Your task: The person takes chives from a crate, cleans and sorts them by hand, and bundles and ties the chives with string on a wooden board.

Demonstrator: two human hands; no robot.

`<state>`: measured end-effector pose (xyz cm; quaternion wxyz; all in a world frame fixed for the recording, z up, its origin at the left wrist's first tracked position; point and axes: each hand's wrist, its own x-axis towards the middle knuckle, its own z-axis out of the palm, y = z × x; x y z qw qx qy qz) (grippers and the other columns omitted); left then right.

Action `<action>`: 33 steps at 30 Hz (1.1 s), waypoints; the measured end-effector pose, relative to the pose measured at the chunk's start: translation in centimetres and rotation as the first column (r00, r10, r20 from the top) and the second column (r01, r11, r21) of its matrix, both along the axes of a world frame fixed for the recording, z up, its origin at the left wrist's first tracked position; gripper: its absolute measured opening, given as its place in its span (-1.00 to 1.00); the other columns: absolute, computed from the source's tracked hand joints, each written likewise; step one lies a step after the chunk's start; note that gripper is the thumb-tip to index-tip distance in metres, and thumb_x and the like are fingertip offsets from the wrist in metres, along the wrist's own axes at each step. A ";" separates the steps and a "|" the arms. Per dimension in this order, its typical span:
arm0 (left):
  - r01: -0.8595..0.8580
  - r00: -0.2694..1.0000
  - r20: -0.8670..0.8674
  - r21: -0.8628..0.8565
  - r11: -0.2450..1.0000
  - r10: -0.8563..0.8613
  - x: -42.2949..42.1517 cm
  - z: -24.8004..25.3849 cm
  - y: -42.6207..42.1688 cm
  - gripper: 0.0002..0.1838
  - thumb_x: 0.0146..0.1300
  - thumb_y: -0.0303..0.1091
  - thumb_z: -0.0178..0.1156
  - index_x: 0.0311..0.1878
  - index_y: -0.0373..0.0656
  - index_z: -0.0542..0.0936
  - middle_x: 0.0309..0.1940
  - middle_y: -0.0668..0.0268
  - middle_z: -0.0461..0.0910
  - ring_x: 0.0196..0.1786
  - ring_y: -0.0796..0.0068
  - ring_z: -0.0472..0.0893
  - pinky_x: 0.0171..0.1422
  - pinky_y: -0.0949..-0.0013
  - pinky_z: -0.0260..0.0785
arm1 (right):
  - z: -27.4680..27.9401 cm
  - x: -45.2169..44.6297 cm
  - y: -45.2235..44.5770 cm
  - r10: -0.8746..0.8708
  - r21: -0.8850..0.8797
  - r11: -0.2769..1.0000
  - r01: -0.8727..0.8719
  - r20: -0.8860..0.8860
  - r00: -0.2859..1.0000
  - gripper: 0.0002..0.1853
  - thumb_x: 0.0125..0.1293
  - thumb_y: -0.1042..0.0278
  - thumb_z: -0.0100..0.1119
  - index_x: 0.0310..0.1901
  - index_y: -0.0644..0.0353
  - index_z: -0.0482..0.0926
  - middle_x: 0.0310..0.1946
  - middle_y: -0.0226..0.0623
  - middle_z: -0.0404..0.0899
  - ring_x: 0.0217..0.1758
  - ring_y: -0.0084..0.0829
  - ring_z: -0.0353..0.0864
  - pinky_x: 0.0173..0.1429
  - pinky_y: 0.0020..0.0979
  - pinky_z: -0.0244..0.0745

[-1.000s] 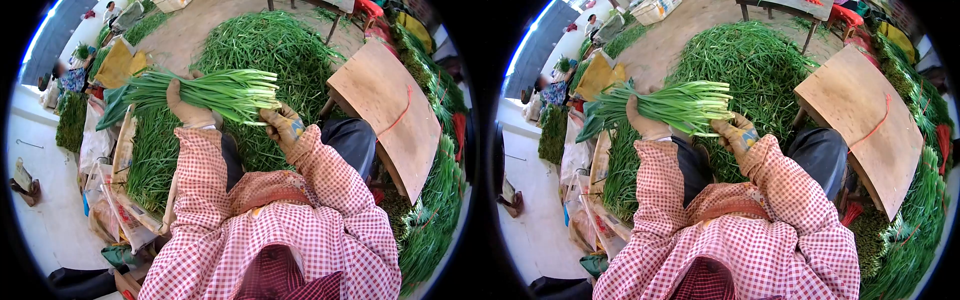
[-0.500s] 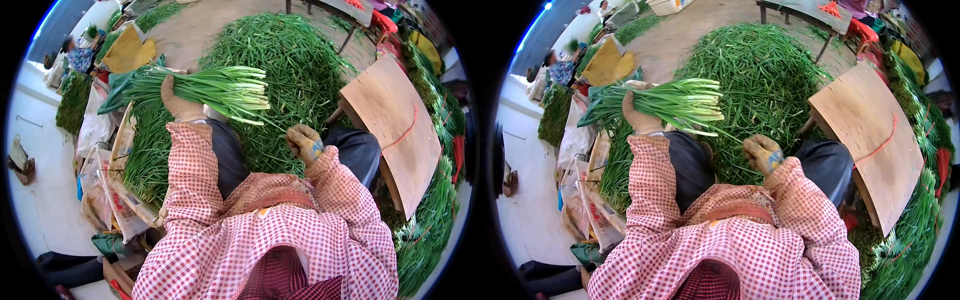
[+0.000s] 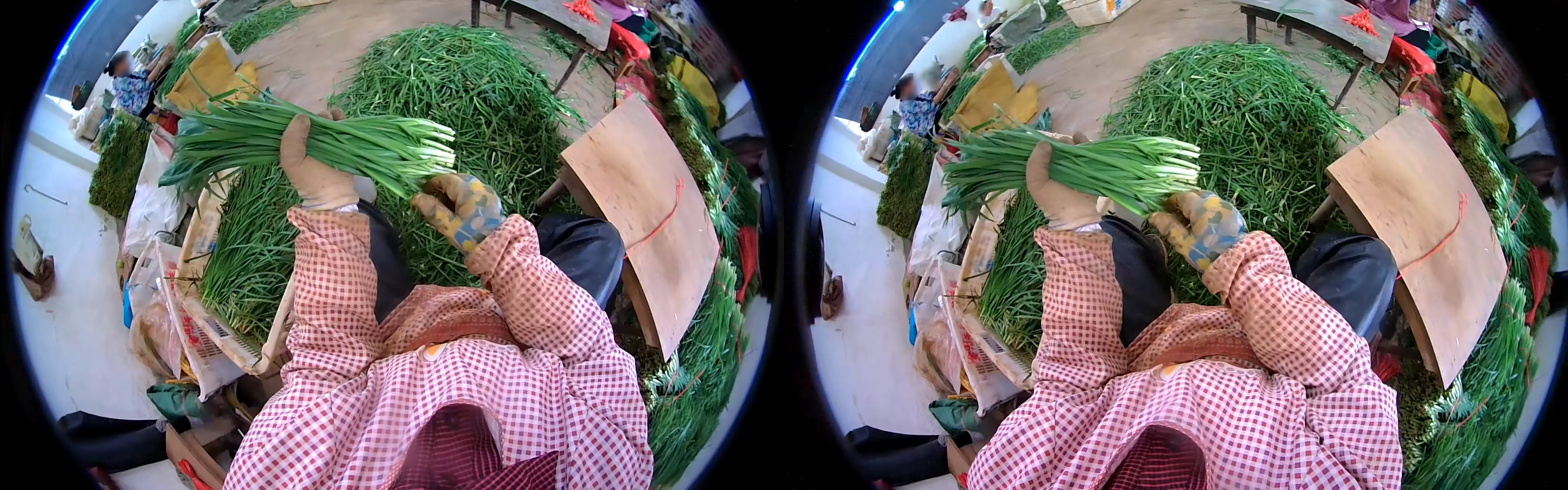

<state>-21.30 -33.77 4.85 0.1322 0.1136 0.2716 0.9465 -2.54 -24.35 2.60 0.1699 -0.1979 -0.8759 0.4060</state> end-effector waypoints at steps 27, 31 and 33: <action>0.141 0.986 -0.095 0.011 0.990 -0.140 3.0 -1.5 1.3 -0.82 0.09 -0.36 0.25 -0.26 -0.18 0.52 -0.46 0.26 0.57 -0.33 0.34 0.57 0.02 0.20 0.47 | -4.1 0.6 -2.1 -0.331 -0.993 0.116 0.032 -0.009 0.943 -0.79 0.19 0.21 0.38 -0.37 0.06 0.53 -0.73 -0.60 0.34 -0.80 -0.73 0.19 -0.73 -0.61 0.03; 0.130 0.992 -0.006 0.047 0.990 -0.130 2.6 -1.5 1.1 -0.80 0.12 -0.27 0.22 -0.27 -0.17 0.51 -0.45 0.25 0.55 -0.30 0.29 0.56 0.00 0.15 0.49 | -2.7 0.6 -2.4 -0.351 -0.992 0.007 -0.129 -0.123 0.928 -0.83 0.26 0.29 0.28 -0.39 0.08 0.49 -0.72 -0.56 0.34 -0.80 -0.70 0.17 -0.71 -0.60 0.03; 0.110 0.993 0.031 0.048 0.993 -0.111 1.6 -1.8 0.6 -0.79 0.13 -0.24 0.20 -0.27 -0.17 0.51 -0.44 0.26 0.54 -0.28 0.27 0.56 -0.02 0.13 0.49 | -2.3 0.6 -2.5 -0.275 -0.983 0.031 -0.180 -0.182 0.944 -0.90 0.29 0.35 0.20 -0.33 0.15 0.53 -0.70 -0.53 0.35 -0.77 -0.69 0.18 -0.70 -0.60 0.05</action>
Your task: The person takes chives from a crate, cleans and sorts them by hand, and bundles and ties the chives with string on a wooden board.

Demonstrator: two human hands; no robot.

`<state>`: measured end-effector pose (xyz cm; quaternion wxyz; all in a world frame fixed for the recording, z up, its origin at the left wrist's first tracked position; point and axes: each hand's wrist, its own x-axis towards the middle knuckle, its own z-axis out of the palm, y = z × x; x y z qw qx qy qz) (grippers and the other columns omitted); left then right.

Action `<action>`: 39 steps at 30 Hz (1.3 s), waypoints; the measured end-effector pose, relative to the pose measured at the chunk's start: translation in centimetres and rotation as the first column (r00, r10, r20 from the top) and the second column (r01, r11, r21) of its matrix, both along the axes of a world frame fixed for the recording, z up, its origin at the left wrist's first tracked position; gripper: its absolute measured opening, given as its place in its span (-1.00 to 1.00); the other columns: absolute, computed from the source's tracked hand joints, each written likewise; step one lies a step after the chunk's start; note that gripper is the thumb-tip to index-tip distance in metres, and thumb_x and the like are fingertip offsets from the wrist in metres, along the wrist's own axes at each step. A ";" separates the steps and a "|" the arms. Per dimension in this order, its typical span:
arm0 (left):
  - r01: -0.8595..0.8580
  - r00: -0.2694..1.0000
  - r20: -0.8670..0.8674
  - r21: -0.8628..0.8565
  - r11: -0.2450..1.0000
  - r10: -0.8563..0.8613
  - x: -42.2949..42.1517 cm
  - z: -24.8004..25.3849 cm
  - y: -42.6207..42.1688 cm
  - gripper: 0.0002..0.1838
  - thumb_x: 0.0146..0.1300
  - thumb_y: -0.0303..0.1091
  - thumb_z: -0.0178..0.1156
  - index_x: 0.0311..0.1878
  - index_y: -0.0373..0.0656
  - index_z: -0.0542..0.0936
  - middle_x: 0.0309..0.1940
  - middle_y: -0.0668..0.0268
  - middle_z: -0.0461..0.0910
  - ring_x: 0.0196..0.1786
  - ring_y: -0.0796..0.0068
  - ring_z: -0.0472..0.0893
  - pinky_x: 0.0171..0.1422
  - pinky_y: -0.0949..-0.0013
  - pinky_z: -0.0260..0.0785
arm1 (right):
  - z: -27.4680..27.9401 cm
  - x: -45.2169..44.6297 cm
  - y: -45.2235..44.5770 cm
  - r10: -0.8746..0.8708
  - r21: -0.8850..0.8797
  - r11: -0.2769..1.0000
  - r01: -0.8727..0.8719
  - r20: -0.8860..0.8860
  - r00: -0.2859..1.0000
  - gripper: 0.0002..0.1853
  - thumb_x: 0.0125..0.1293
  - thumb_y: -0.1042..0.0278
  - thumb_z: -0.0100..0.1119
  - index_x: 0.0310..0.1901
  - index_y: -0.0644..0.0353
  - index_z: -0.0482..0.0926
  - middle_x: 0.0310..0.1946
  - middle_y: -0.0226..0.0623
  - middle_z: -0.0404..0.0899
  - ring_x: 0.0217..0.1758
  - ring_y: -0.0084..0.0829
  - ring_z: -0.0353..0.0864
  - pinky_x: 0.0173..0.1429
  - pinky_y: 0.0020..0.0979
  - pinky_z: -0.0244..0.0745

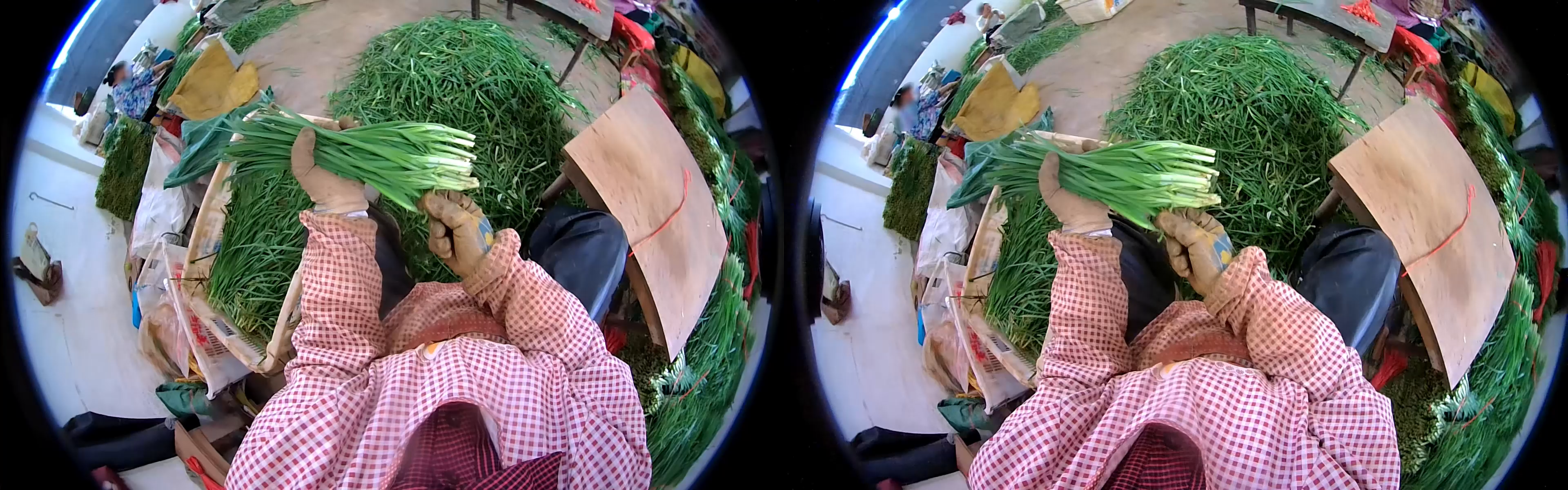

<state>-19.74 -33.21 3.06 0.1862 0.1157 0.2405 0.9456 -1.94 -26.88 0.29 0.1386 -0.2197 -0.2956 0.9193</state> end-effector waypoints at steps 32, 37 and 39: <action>0.053 0.998 -0.030 0.191 0.980 -0.048 -0.6 -0.6 -0.8 -0.71 0.16 -0.18 0.24 -0.12 -0.11 0.56 -0.25 0.28 0.59 -0.09 0.32 0.56 0.23 0.06 0.37 | 0.4 0.2 8.0 -0.249 0.873 0.365 0.323 -0.242 0.938 0.11 0.07 -0.35 0.23 0.42 0.33 -0.01 0.39 0.09 0.09 0.48 -0.05 0.06 0.51 -0.14 -0.04; 0.144 0.989 0.019 0.140 0.980 -0.148 2.0 -1.2 2.2 -0.71 0.14 -0.28 0.20 -0.07 -0.12 0.53 -0.21 0.25 0.58 -0.14 0.30 0.57 0.18 0.00 0.39 | 4.6 0.4 8.8 -0.112 0.870 -0.400 -0.290 0.267 0.957 0.37 -0.37 -0.60 0.33 0.36 0.37 0.14 0.15 0.33 0.32 0.26 0.15 0.34 0.35 -0.05 0.23; 0.155 0.987 0.015 0.154 0.976 -0.159 2.4 -1.0 2.9 -0.69 0.11 -0.30 0.21 -0.07 -0.17 0.51 -0.21 0.21 0.58 -0.13 0.26 0.57 0.16 0.03 0.42 | 5.1 0.2 7.4 -0.070 0.816 -0.343 -0.465 0.472 0.879 0.39 -0.39 -0.53 0.40 0.38 0.34 0.09 0.14 0.24 0.36 0.23 0.10 0.38 0.33 -0.11 0.26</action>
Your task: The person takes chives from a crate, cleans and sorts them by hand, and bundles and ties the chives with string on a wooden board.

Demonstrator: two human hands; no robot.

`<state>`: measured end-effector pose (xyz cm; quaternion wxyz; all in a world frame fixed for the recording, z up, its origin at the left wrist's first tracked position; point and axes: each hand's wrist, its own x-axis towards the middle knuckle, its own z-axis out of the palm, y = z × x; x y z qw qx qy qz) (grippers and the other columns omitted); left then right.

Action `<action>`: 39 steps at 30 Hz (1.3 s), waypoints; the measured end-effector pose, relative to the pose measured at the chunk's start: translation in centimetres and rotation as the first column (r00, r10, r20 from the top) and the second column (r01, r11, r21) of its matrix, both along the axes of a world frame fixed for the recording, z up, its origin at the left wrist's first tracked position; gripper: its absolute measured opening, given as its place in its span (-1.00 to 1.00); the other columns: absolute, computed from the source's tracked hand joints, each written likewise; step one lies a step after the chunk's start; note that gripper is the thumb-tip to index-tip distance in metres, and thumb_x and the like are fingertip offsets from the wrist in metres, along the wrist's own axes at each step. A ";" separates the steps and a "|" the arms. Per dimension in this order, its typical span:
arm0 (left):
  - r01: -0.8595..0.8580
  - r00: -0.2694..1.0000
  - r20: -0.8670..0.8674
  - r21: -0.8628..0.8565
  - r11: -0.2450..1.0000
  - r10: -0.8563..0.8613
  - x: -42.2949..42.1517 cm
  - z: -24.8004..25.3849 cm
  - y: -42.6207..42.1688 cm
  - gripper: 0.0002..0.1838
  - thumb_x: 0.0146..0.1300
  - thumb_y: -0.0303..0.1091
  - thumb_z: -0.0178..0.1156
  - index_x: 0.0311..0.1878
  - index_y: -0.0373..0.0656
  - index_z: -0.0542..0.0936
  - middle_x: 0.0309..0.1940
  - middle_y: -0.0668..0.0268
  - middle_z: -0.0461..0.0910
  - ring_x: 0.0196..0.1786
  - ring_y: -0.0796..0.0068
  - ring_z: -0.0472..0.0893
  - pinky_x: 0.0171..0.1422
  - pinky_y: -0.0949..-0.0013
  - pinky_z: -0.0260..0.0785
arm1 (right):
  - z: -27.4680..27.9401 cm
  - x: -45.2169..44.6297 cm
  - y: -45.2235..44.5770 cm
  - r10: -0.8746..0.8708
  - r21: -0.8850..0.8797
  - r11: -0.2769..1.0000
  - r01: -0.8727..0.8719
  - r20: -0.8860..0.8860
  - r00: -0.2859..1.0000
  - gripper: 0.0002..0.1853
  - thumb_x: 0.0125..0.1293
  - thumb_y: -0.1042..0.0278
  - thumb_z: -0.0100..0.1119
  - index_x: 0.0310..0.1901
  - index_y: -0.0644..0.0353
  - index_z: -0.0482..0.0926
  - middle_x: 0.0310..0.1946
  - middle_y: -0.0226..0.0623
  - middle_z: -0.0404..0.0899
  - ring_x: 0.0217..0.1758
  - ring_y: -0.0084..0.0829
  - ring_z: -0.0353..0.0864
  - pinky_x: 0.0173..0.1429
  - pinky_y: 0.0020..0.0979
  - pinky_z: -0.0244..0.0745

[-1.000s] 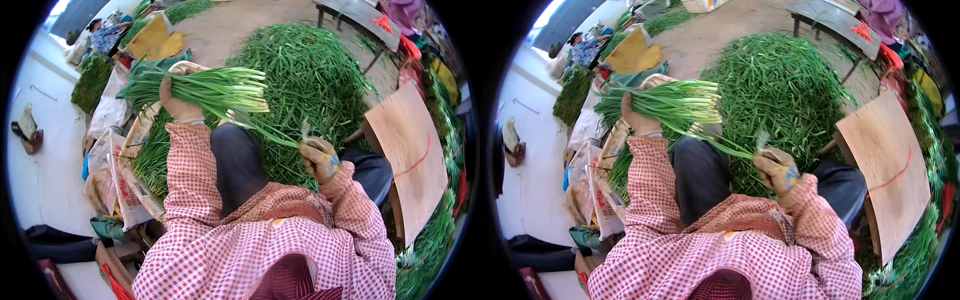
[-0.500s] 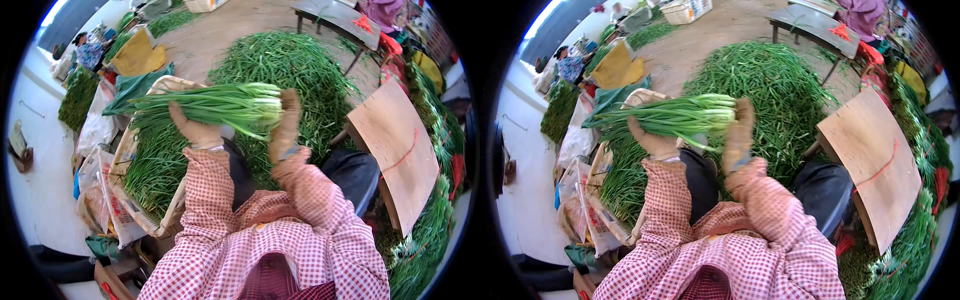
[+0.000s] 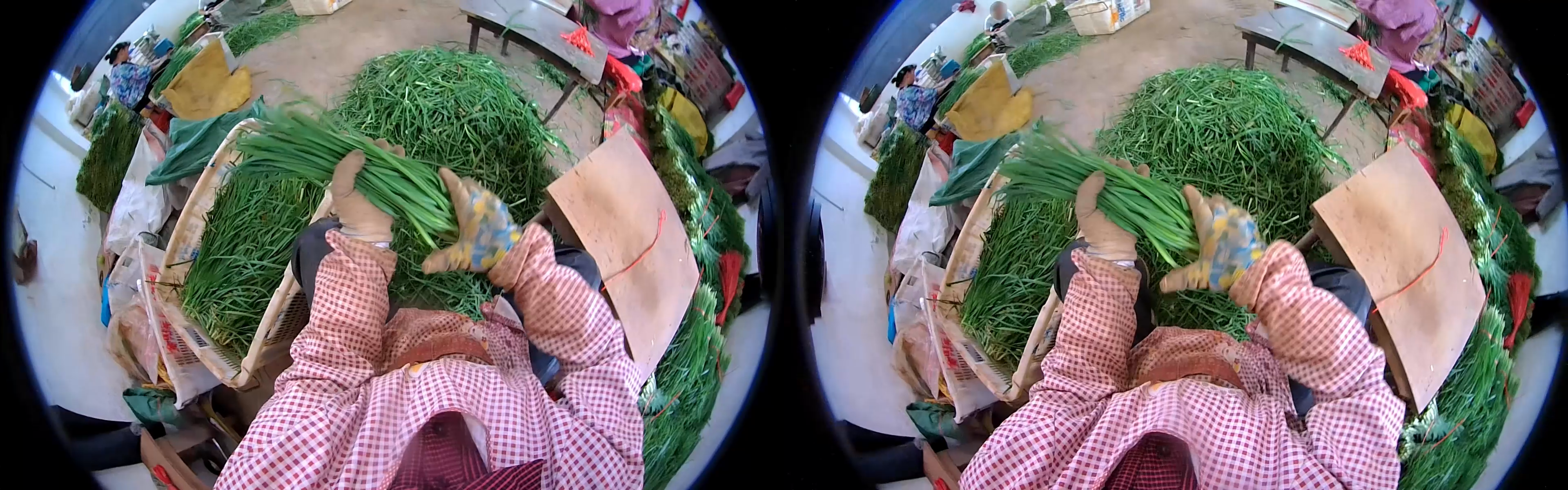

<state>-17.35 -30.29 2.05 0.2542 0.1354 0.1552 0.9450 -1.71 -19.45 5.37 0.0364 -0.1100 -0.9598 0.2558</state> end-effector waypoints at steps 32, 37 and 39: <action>0.757 0.643 0.078 -0.218 0.617 -0.762 5.5 -5.7 1.1 -0.11 -0.01 0.20 0.37 0.31 -0.09 0.30 0.09 0.18 0.48 0.08 0.22 0.53 0.24 0.07 0.36 | -2.5 1.5 4.6 0.017 -0.906 -0.307 0.293 0.302 0.953 -0.68 0.16 0.53 0.15 -0.04 0.44 0.50 -0.33 0.03 0.63 -0.53 -0.43 0.62 -0.58 -0.48 0.54; 0.596 0.796 0.138 -0.006 0.803 -0.589 5.1 -5.6 -1.3 -0.10 0.00 0.22 0.34 0.27 -0.24 0.33 0.12 0.00 0.49 0.13 0.06 0.53 0.25 -0.05 0.39 | -5.2 5.2 -2.6 0.129 -0.757 -0.489 0.433 0.428 0.894 -0.70 0.19 0.51 0.16 -0.03 0.36 0.50 -0.27 -0.04 0.64 -0.55 -0.48 0.57 -0.60 -0.53 0.46; 0.586 0.801 0.172 -0.025 0.810 -0.574 5.3 -5.5 -1.9 -0.01 -0.02 0.26 0.33 0.33 -0.24 0.27 0.14 -0.01 0.47 0.19 0.07 0.50 0.27 -0.07 0.38 | -5.9 5.6 -4.2 0.187 -0.714 -0.544 0.441 0.409 0.893 -0.71 0.20 0.50 0.16 -0.03 0.37 0.50 -0.26 -0.04 0.64 -0.56 -0.48 0.57 -0.60 -0.54 0.46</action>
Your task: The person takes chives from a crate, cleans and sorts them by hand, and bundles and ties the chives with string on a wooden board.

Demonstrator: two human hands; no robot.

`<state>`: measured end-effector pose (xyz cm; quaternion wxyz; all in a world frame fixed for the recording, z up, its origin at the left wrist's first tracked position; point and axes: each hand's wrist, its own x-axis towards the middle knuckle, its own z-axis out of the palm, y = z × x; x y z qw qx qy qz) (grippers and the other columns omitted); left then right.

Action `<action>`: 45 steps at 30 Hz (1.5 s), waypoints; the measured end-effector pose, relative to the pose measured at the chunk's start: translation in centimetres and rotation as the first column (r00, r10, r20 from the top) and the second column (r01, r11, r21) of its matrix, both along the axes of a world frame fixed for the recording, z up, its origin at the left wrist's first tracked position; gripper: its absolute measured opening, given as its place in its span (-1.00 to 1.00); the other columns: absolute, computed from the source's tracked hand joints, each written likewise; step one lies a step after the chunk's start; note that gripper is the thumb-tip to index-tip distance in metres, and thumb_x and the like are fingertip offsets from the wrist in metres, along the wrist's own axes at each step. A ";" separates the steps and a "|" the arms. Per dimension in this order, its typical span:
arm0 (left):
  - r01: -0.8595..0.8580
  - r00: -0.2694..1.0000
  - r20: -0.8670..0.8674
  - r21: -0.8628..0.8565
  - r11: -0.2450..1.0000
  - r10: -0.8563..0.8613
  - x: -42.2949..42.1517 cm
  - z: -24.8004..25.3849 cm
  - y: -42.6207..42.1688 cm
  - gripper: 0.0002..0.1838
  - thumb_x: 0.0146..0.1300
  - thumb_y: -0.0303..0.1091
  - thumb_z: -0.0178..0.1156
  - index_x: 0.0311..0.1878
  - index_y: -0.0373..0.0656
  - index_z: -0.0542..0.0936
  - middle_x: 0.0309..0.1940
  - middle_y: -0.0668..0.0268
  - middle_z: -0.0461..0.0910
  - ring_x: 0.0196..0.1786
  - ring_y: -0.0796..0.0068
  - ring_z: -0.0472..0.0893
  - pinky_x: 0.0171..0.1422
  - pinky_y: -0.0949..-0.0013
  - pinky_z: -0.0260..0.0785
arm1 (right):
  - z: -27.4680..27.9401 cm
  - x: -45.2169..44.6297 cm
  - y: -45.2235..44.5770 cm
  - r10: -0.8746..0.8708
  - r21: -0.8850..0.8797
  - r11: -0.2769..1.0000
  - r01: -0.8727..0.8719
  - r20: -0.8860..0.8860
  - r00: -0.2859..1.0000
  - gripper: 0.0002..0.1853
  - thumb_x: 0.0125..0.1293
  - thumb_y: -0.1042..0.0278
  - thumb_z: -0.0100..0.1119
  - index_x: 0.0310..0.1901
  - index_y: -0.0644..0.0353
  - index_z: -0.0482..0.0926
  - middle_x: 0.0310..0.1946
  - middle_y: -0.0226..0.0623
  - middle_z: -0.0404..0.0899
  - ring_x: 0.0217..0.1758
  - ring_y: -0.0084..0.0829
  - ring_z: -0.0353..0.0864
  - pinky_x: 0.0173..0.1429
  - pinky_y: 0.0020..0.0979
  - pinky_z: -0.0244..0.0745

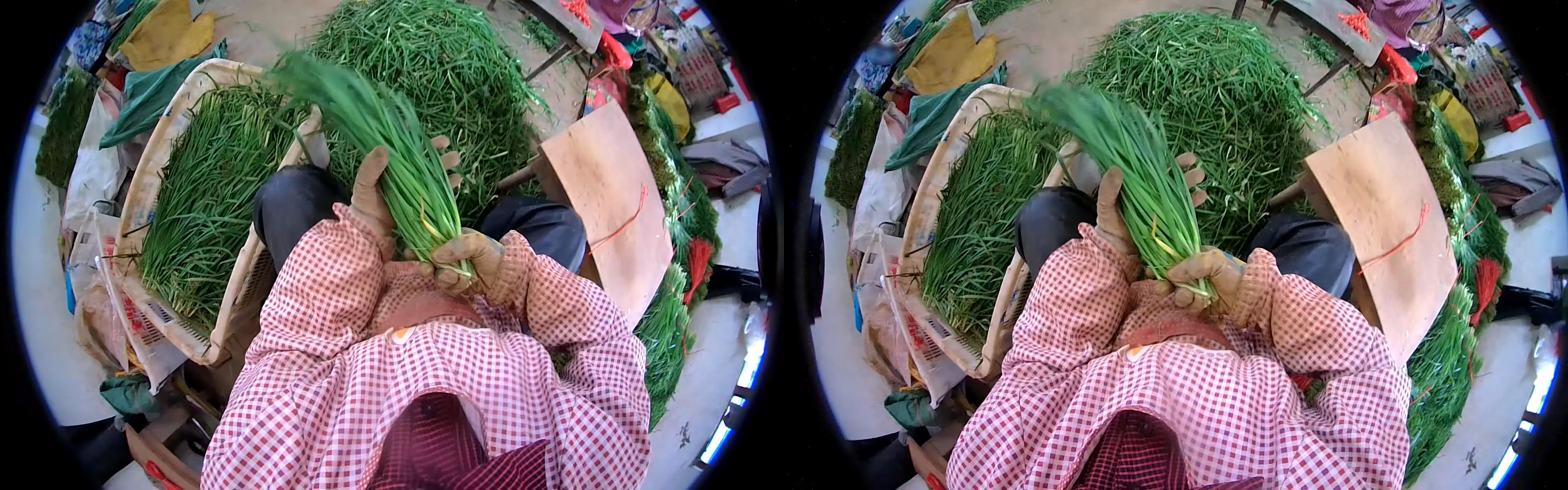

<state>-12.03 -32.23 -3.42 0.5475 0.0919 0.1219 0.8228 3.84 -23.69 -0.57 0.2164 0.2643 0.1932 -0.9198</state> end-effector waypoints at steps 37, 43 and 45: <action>-0.612 0.777 -0.299 -0.154 0.776 0.553 -8.6 7.5 -1.5 -0.74 0.07 -0.47 0.26 -0.14 -0.22 0.51 -0.42 0.23 0.52 -0.34 0.35 0.56 -0.07 0.15 0.51 | 4.6 2.6 7.0 0.512 0.736 -0.535 -0.414 0.673 0.534 -0.41 0.31 -0.01 0.11 0.28 0.13 0.32 0.15 0.00 0.47 0.25 -0.07 0.44 0.31 -0.18 0.35; -0.563 0.825 -0.294 -0.365 0.741 0.482 -5.8 7.3 1.9 -0.87 0.13 -0.39 0.18 -0.29 -0.21 0.50 -0.46 0.20 0.55 -0.41 0.26 0.55 -0.20 0.18 0.48 | 8.6 -1.0 3.6 0.365 0.715 -0.662 0.224 0.047 0.930 0.10 0.01 -0.24 0.36 0.36 0.44 0.08 0.23 0.21 0.32 0.30 0.02 0.34 0.41 -0.15 0.23; -0.551 0.834 -0.291 -0.398 0.734 0.468 -4.8 7.6 2.8 -0.87 0.14 -0.37 0.17 -0.31 -0.22 0.51 -0.46 0.20 0.55 -0.40 0.26 0.55 -0.22 0.19 0.46 | 7.6 -2.6 2.4 0.314 0.691 -0.713 0.123 0.158 0.936 0.10 0.00 -0.19 0.39 0.37 0.43 0.07 0.22 0.17 0.34 0.30 0.01 0.35 0.38 -0.16 0.26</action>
